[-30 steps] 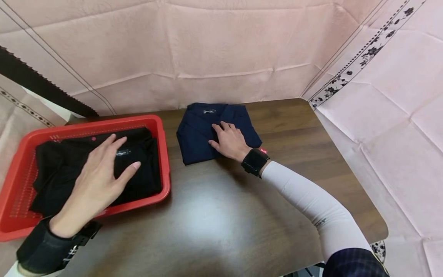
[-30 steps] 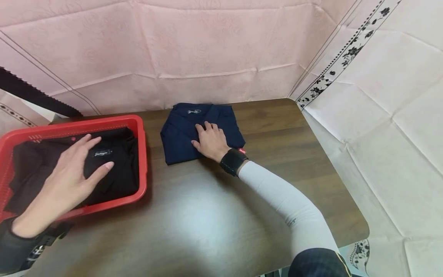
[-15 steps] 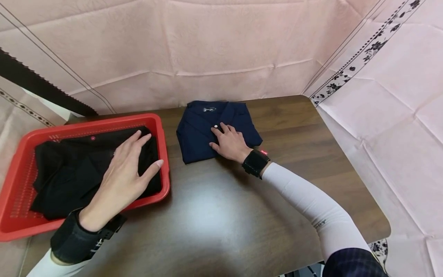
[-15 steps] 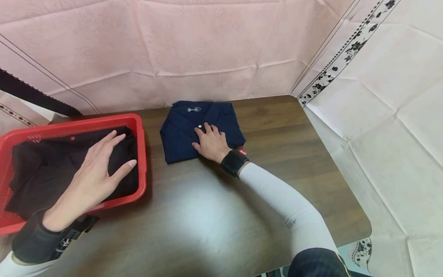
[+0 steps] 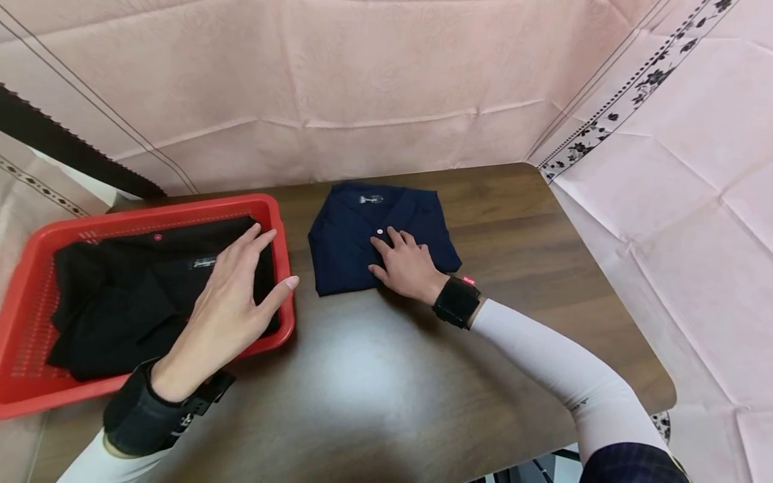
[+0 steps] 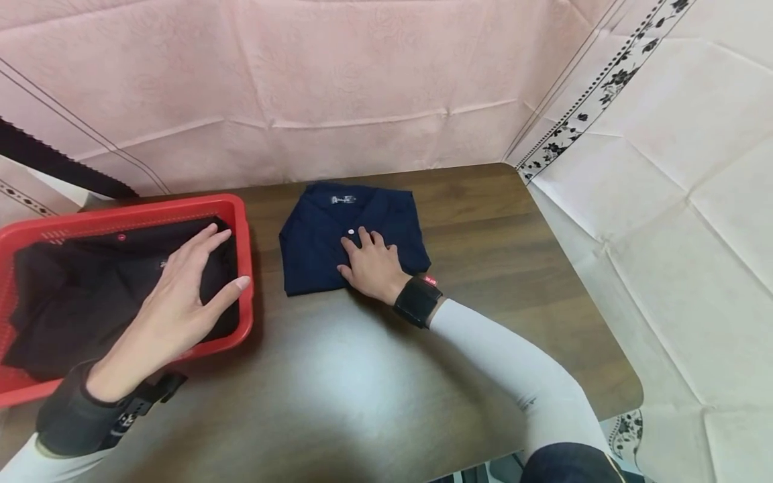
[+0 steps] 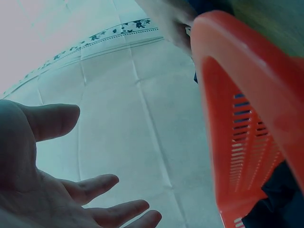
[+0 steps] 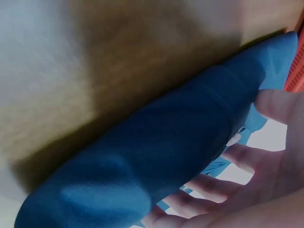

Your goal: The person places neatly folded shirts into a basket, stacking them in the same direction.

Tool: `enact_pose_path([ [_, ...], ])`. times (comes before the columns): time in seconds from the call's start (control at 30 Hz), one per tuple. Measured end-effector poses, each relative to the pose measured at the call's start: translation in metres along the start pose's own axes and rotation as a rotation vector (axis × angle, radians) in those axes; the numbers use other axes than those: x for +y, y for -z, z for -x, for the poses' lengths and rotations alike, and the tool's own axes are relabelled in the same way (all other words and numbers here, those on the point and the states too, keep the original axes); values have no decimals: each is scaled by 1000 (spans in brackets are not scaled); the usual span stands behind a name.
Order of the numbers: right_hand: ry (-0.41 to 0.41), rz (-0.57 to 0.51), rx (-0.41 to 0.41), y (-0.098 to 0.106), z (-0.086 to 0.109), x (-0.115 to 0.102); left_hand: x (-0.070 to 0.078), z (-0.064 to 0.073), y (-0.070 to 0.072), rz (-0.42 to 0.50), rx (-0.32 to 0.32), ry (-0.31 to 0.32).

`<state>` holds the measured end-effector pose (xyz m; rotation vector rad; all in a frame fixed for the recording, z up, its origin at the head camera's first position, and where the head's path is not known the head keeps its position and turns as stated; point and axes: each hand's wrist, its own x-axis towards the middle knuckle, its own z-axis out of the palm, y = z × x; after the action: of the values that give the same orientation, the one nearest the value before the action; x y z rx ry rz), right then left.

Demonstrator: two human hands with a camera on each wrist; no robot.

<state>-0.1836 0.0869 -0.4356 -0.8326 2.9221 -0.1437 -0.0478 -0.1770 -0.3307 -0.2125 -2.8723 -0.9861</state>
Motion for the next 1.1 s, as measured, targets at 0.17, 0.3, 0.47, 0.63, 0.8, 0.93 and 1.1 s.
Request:
enact_pose_path([
  [0.17,22,25,2,-3,18,1,6,-1,-8,5,3,-54],
  [0.3,48,34,7,-3,32,0,13,1,-15,24,-18,-81],
  [0.47,73,72,13,-7,50,-2,23,1,-24,34,-49,-95],
  [0.63,86,106,36,-10,68,-3,33,2,-33,40,-61,-114],
  [0.8,94,123,33,-11,84,-4,40,6,-45,60,-67,-112],
  [0.93,102,116,26,-12,96,-6,44,8,-57,87,-83,-106],
  [1.1,109,101,27,-12,110,-10,42,11,-72,106,-122,-71],
])
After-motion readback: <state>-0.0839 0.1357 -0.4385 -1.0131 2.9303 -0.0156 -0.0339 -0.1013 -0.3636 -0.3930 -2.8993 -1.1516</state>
